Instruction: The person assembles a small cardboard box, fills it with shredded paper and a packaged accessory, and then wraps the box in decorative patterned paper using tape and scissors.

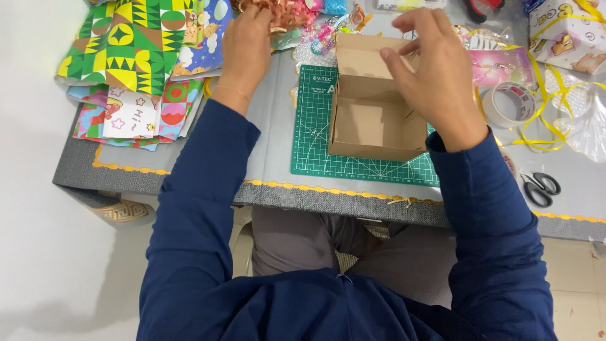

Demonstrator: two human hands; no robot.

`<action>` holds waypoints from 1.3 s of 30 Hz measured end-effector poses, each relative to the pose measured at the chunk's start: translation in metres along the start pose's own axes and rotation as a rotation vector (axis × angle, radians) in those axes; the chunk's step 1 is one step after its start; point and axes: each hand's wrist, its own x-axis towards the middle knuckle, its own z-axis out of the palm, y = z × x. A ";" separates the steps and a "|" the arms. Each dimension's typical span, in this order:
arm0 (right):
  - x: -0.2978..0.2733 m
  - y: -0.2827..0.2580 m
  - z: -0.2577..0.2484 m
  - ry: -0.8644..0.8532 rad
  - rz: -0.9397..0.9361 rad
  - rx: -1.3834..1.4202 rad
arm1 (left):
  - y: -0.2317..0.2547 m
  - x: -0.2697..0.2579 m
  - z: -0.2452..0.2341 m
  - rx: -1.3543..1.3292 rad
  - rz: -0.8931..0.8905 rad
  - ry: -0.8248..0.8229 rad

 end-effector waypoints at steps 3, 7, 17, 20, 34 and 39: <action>0.008 -0.012 0.004 -0.054 -0.040 0.090 | 0.032 0.010 -0.052 -0.288 0.035 0.005; 0.026 -0.044 0.012 -0.159 -0.031 0.238 | 0.063 0.017 -0.086 -0.377 0.068 0.005; 0.067 -0.026 0.068 -0.171 -0.211 0.317 | 0.072 0.018 -0.118 -0.787 0.070 0.064; 0.061 -0.028 0.048 -0.244 -0.189 0.387 | 0.065 0.015 -0.111 -0.615 0.155 -0.094; -0.003 0.028 -0.064 -0.348 -0.002 0.787 | 0.025 0.002 -0.055 -0.330 0.172 -0.229; -0.024 0.065 -0.079 -0.319 0.151 0.751 | 0.014 -0.003 -0.043 -0.272 0.120 -0.250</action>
